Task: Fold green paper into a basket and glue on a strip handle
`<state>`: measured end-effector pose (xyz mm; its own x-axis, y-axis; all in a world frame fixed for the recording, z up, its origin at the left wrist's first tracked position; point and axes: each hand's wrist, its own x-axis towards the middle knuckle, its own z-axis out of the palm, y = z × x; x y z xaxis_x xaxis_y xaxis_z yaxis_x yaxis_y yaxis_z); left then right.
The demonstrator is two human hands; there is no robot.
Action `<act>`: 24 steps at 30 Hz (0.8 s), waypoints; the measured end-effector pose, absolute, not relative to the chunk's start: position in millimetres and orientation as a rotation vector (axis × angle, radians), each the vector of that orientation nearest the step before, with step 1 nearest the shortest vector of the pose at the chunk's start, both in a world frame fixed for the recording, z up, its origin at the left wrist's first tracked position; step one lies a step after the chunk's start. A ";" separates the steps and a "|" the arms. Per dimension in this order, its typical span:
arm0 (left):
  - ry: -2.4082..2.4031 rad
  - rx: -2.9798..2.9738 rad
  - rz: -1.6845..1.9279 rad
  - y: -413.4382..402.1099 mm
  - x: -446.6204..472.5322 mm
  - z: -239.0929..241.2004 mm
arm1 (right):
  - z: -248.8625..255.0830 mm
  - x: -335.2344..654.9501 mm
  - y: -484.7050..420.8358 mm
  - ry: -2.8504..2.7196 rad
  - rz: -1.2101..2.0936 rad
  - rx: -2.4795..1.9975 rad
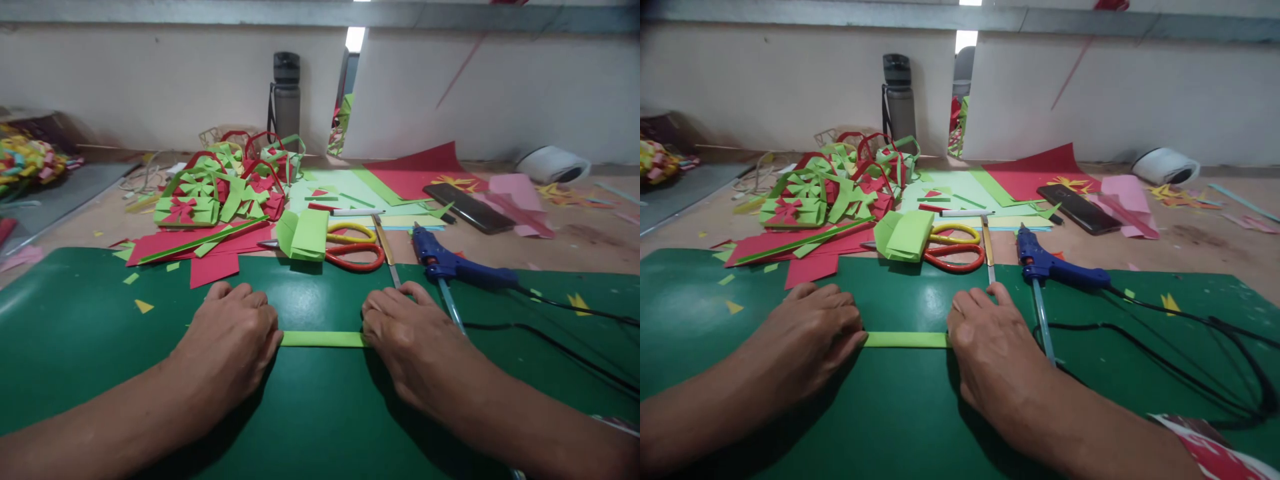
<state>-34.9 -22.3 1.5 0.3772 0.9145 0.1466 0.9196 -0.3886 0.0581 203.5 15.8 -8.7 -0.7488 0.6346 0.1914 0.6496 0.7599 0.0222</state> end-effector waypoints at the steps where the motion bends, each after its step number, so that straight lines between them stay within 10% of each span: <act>1: -1.721 -2.584 -0.234 -22.1 -35.0 1.8 | -7.8 203.2 16.0 -2.784 -0.146 -1.023; 24: -1.747 -2.605 0.157 -18.1 -26.9 15.9 | 10.3 195.4 18.3 -2.973 -0.075 -1.141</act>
<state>-26.9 -18.1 15.9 0.3764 0.9228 -0.0823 0.9227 -0.3813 -0.0562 195.4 18.3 10.3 -0.7425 0.6694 -0.0241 0.6674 0.7423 0.0595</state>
